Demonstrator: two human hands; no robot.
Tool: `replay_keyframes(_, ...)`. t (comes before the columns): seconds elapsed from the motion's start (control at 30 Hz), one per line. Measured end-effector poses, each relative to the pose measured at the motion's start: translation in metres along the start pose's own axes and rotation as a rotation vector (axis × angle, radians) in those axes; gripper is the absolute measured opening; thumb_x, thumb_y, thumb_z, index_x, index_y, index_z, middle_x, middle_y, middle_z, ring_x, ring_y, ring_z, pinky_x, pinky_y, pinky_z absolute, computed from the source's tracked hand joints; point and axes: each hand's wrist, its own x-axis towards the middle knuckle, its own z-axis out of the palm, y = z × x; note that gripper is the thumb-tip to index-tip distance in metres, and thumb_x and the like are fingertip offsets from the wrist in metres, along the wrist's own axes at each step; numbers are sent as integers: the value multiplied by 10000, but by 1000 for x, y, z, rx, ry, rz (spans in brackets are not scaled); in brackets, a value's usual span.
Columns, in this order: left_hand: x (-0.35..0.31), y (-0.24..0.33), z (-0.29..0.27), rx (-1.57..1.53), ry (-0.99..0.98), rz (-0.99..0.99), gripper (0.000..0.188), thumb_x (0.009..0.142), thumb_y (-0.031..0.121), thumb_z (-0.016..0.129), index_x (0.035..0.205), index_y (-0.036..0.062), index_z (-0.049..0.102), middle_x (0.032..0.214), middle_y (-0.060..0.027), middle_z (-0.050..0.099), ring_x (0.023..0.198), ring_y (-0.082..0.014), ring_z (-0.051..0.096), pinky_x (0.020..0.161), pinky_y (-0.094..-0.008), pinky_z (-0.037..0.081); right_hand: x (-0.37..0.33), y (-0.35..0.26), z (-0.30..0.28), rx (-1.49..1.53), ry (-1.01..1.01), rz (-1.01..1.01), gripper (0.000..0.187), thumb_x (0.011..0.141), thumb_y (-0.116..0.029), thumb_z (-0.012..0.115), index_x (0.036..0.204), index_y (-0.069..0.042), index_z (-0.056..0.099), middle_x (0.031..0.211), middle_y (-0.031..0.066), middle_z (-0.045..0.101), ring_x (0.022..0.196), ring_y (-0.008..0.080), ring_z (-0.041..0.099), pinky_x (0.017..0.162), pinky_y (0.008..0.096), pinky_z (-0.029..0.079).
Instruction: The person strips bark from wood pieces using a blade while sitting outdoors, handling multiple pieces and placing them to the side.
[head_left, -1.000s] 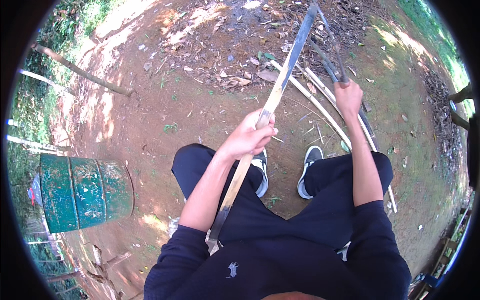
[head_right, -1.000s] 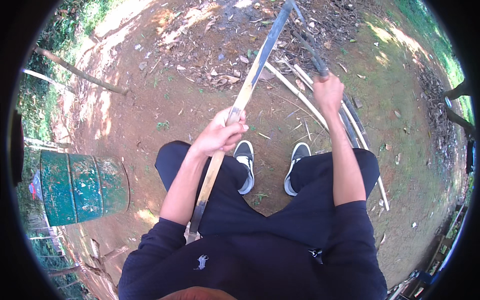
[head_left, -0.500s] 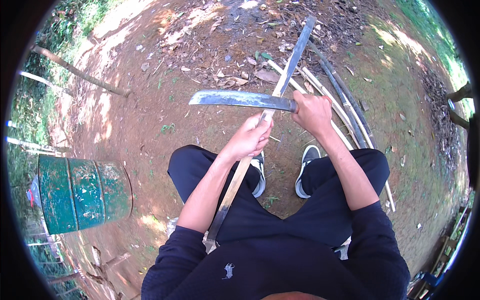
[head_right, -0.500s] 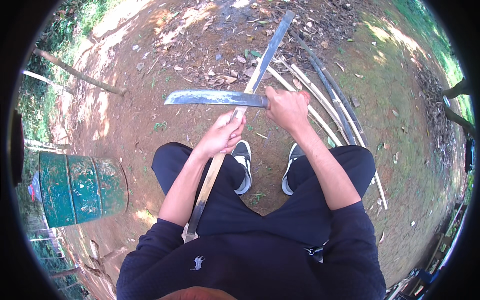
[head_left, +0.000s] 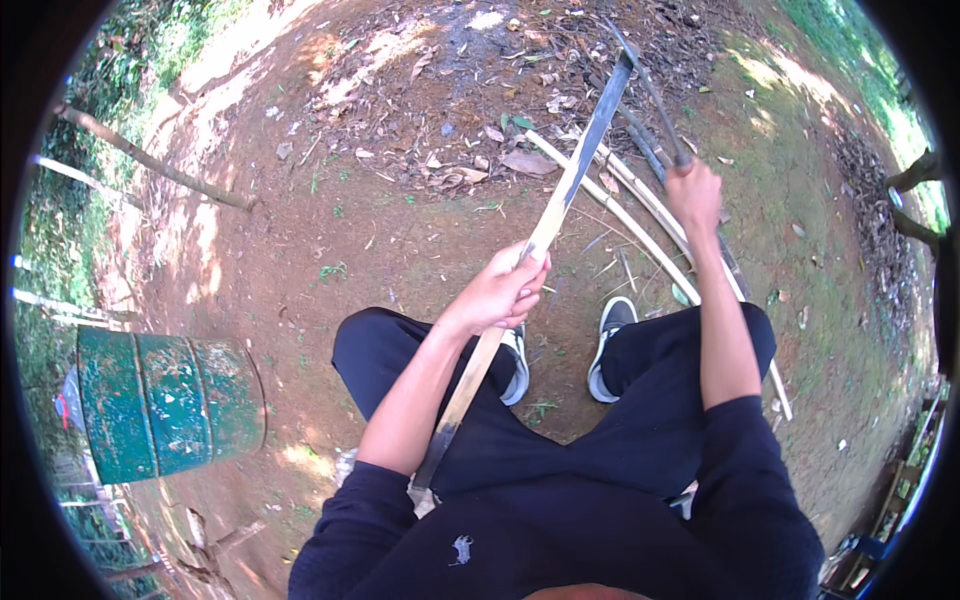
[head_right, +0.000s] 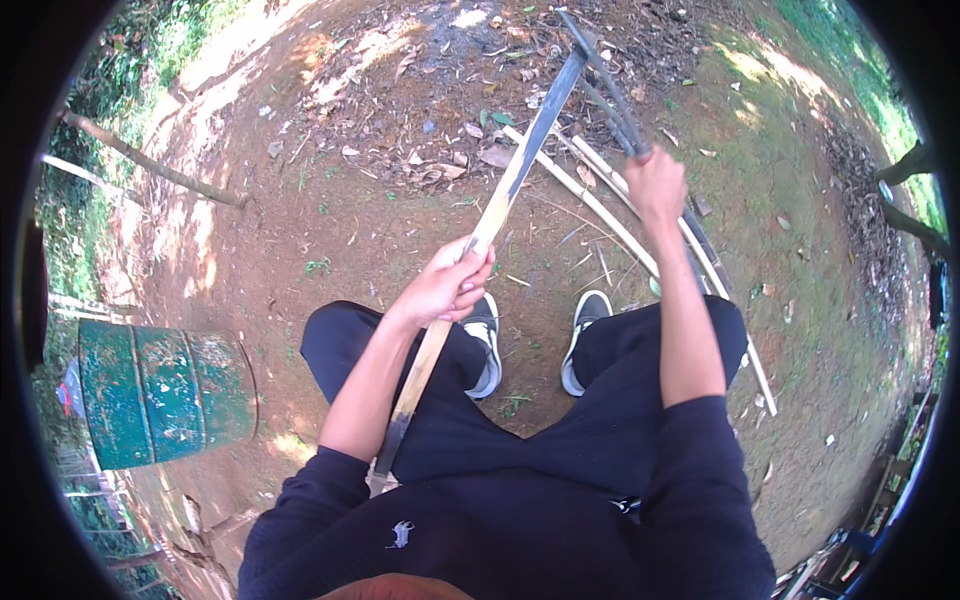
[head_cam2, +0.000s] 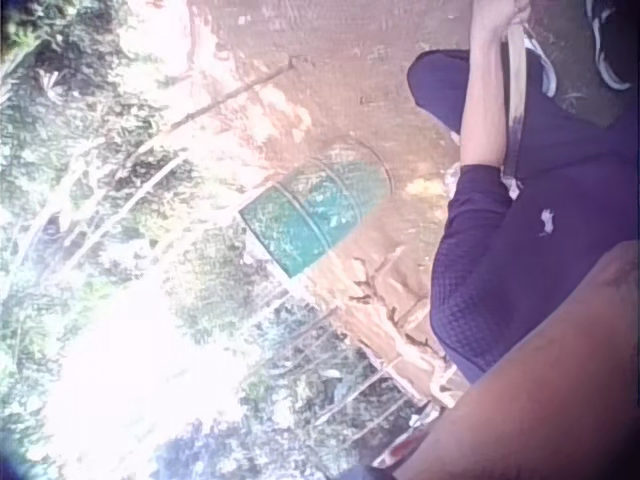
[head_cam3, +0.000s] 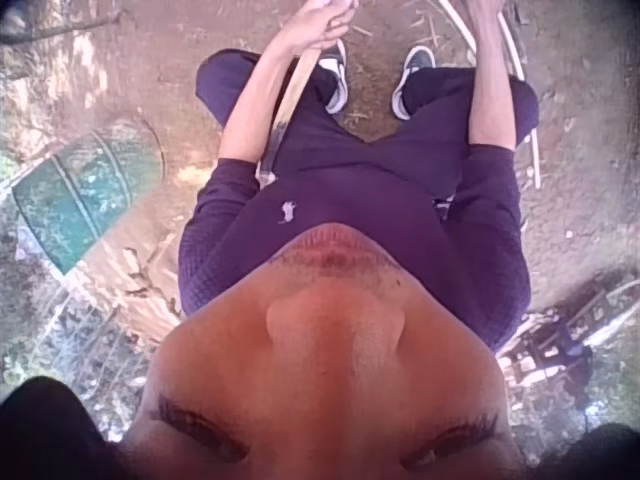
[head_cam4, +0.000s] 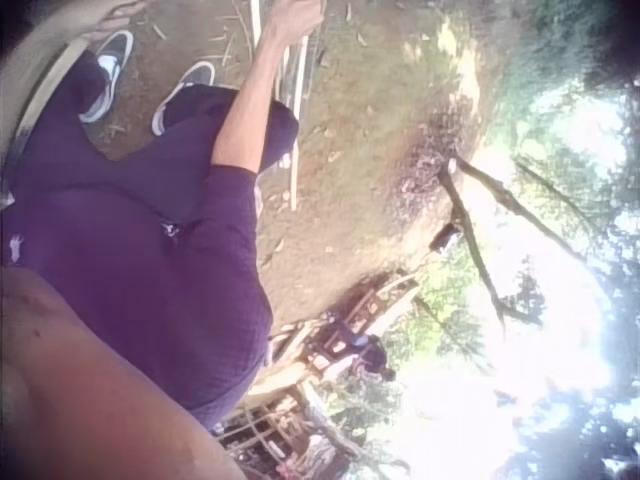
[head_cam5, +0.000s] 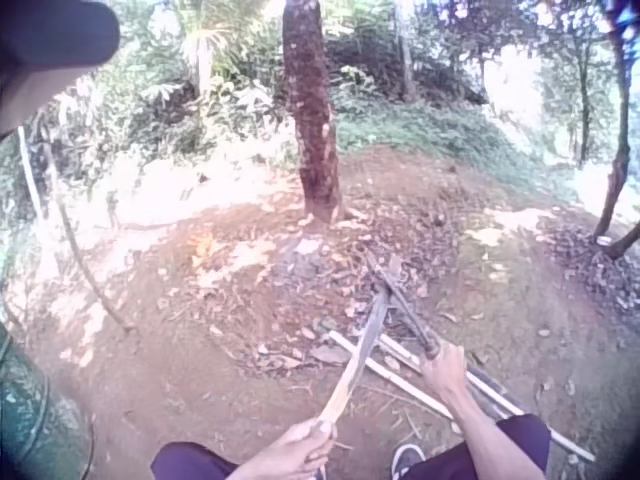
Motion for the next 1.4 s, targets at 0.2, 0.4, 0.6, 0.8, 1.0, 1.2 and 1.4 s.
replay_keyframes(0.2,7,-1,-6,-130,61,36,226,1091,289,385,1028,83,455,655,41,342,397,-17,265,307,-183,230,-82,-59,22,69,-297,-384,89,831,-131,618,871,-53,630,643,166,662,596,318,691,568,471,557)
replay_keyframes(0.4,2,-7,-7,5,125,32,257,1087,339,389,1005,98,424,671,49,342,416,-22,289,331,-207,241,-102,-72,29,-114,-249,-613,66,801,-129,632,796,-86,583,588,123,630,550,340,661,548,490,528)
replay_keyframes(0.6,-5,-11,4,26,91,15,237,1085,326,405,998,107,434,668,57,331,431,-11,272,336,-194,237,-51,-51,24,-65,-72,-435,111,880,-122,612,801,-45,606,537,103,605,436,239,618,425,428,521)
replay_keyframes(0.8,1,-11,-5,72,123,72,230,1086,305,407,995,95,430,668,56,344,420,-13,281,332,-202,235,-90,-65,35,-160,-216,-642,100,785,-113,636,755,-87,544,534,78,583,458,254,619,472,430,522)
replay_keyframes(1.0,1,-3,0,23,142,50,209,1089,289,397,1004,102,434,672,56,346,425,-16,283,336,-203,237,-82,-55,27,-58,-239,-530,83,772,-115,658,805,-69,596,579,139,612,542,344,653,526,452,532)
replay_keyframes(1.2,4,-5,-2,40,162,76,232,1084,320,417,979,114,437,669,67,324,429,-5,278,342,-194,231,-81,-64,28,-37,-143,-702,156,711,-127,685,764,-68,551,649,149,644,613,354,661,553,477,520)
replay_keyframes(1.4,-8,-9,2,-7,154,34,229,1081,321,423,990,111,436,667,64,333,429,-10,280,335,-193,226,-48,-37,37,-131,-102,-412,96,808,-154,651,824,-67,616,629,154,646,557,312,666,512,453,531)
